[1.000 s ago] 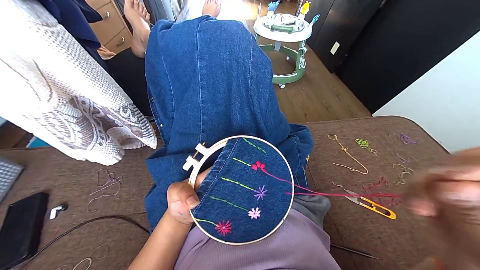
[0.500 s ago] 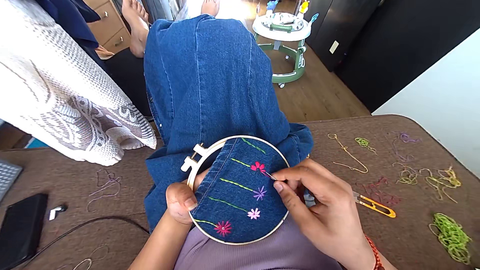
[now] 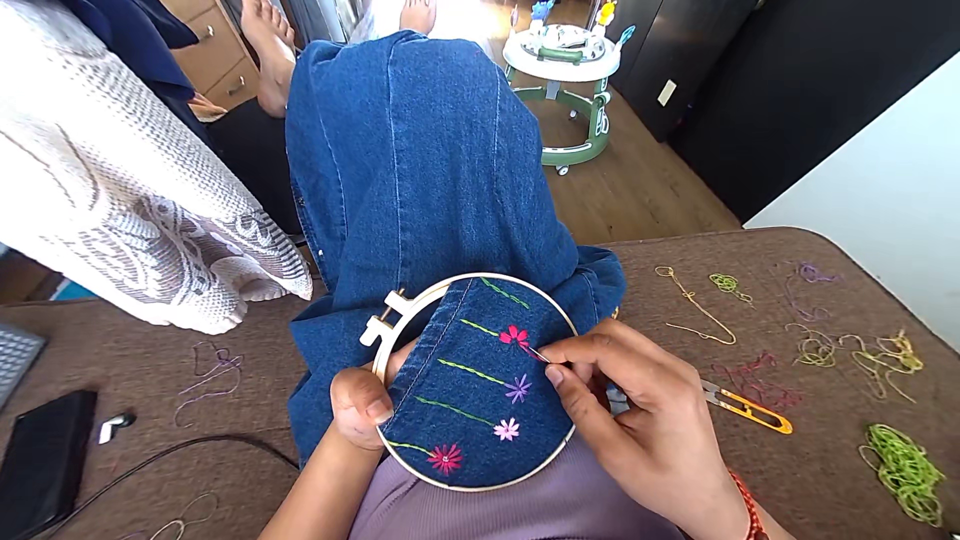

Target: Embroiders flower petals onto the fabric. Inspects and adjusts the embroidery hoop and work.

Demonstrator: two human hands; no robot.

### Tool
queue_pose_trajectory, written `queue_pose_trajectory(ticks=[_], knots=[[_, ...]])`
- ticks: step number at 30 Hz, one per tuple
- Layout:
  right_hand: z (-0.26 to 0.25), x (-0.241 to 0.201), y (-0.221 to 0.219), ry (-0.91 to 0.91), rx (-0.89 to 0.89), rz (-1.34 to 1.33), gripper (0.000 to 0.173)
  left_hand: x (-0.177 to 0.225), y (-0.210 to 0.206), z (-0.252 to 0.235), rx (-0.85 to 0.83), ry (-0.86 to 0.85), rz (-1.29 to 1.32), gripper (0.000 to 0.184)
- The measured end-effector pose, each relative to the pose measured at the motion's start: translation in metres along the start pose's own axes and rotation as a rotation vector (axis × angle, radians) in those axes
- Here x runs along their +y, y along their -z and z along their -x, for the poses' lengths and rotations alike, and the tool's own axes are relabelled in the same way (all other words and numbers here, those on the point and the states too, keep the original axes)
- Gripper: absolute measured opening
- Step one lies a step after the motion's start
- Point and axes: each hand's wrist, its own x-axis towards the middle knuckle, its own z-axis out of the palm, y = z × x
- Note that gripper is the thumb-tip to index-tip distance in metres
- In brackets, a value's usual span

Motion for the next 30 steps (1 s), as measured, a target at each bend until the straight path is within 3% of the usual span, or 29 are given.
queue_pose_trajectory(ticks=[30], knots=[[-0.005,-0.006,-0.005,-0.063,-0.015,0.04,0.013,0.007,-0.011,-0.007,0.025,0.05,-0.042,0.043]])
